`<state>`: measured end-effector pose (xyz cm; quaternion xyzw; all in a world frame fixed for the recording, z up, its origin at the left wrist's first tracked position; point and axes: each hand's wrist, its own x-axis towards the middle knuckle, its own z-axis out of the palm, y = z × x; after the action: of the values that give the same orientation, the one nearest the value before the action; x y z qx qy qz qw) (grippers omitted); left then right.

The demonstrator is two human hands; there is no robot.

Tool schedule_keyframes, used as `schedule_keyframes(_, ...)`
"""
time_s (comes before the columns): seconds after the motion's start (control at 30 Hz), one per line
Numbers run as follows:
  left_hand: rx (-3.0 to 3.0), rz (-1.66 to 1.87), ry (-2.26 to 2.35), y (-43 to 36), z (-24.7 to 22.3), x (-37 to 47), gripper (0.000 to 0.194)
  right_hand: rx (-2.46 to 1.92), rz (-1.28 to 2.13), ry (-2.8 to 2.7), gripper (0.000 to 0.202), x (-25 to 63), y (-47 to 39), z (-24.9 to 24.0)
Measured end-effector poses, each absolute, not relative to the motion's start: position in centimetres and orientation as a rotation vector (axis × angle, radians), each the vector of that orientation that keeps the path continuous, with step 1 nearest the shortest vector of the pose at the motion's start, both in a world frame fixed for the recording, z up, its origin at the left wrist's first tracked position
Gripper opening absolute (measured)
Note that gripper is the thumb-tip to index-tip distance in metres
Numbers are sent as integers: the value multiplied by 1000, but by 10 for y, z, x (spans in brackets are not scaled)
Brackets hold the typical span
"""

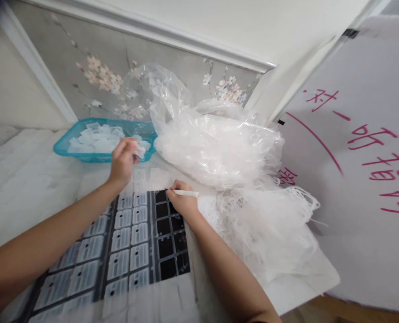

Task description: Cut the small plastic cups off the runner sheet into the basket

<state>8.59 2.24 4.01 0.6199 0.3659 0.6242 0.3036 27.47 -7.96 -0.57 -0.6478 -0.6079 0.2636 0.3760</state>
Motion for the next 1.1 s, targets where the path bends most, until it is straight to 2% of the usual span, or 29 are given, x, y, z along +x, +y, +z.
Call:
schedule_keyframes(0.07,1508,1713,905,26,47,80,35,-1636,670,-1543,15,274,-84,-6)
schedule_keyframes(0.17,1867,1600,980,24,47,73,35,-1529,672,-1505,11,274,-91,-5)
schedule_keyframes(0.3,2482,1045,1202,19,29,78,26,-1351,711,-1451,17,277,-97,-4)
schedule_keyframes(0.4,2705,614,1241,23,14,84,36,-1306,753,-1461,21,278,-97,-3)
schedule_keyframes(0.5,2697,397,1171,28,7,85,41,-1295,785,-1447,22,278,-96,-3)
schedule_keyframes(0.8,2690,485,1005,15,12,86,40,-1358,763,-1422,28,279,-95,-5)
schedule_keyframes(1.1,2608,567,1036,16,11,87,39,-1349,733,-1394,25,278,-95,-3)
